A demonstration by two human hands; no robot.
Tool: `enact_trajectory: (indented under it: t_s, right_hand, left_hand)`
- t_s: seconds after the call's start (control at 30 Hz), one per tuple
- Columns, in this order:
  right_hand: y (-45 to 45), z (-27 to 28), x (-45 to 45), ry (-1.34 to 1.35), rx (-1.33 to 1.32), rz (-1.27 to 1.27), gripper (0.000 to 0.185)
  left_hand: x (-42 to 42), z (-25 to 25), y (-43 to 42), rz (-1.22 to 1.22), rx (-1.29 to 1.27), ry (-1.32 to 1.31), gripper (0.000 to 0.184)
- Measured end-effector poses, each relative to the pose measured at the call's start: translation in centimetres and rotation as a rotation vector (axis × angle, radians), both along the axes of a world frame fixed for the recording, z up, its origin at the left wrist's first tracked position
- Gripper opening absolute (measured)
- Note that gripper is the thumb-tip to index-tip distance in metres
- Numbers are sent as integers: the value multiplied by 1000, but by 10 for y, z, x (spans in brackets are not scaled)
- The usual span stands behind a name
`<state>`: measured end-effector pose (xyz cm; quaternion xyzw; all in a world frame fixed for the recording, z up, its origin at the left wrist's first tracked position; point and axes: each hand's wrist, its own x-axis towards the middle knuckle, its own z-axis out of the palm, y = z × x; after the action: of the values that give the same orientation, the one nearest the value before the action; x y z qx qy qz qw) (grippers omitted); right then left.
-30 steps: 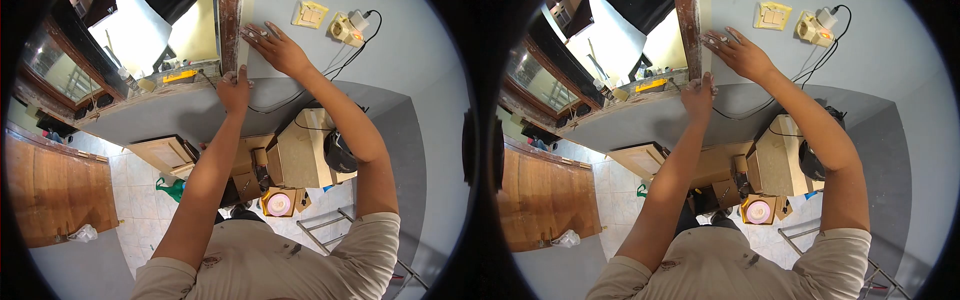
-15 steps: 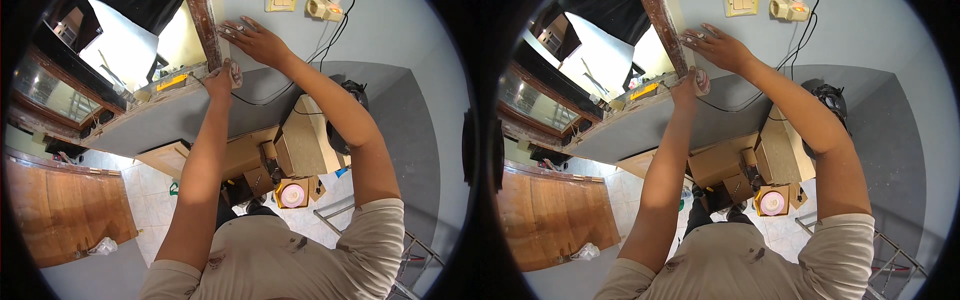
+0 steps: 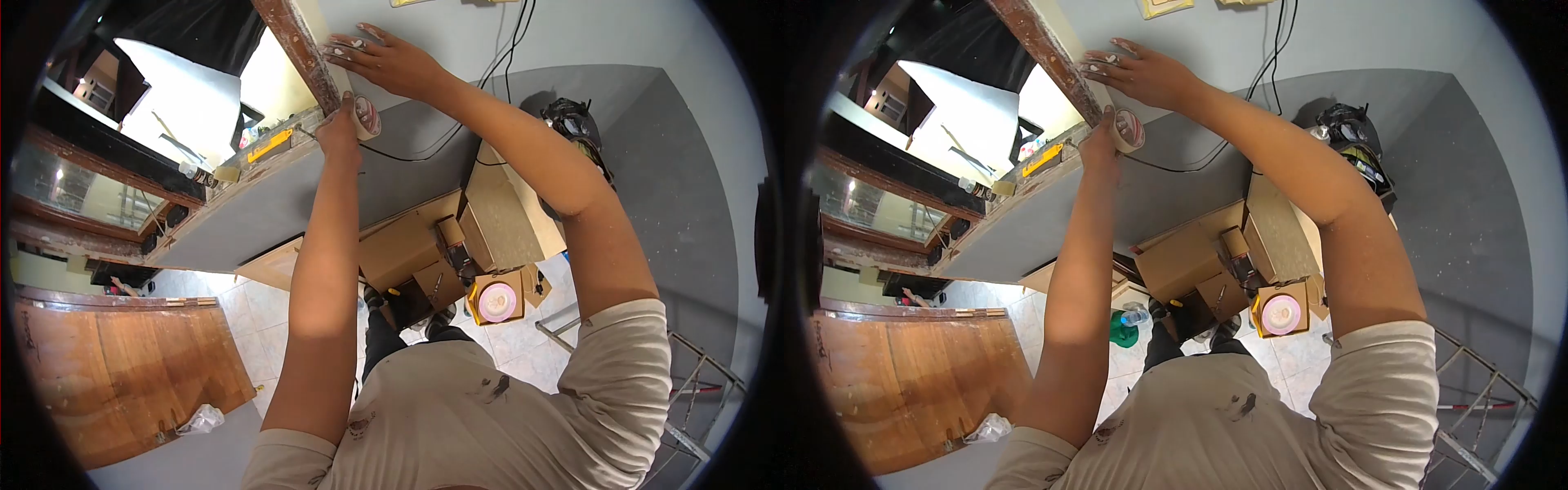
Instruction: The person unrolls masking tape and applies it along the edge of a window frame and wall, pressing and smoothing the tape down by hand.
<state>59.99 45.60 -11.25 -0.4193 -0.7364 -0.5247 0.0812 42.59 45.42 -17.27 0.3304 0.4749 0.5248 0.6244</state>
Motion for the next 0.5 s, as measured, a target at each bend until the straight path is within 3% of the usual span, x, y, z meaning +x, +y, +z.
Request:
enact_trajectory:
  t_s: [0.5]
  right_hand:
    - [1,-5,1,20,-46,9,71]
  left_hand:
    - [0,4,5,-6,-62,74,50]
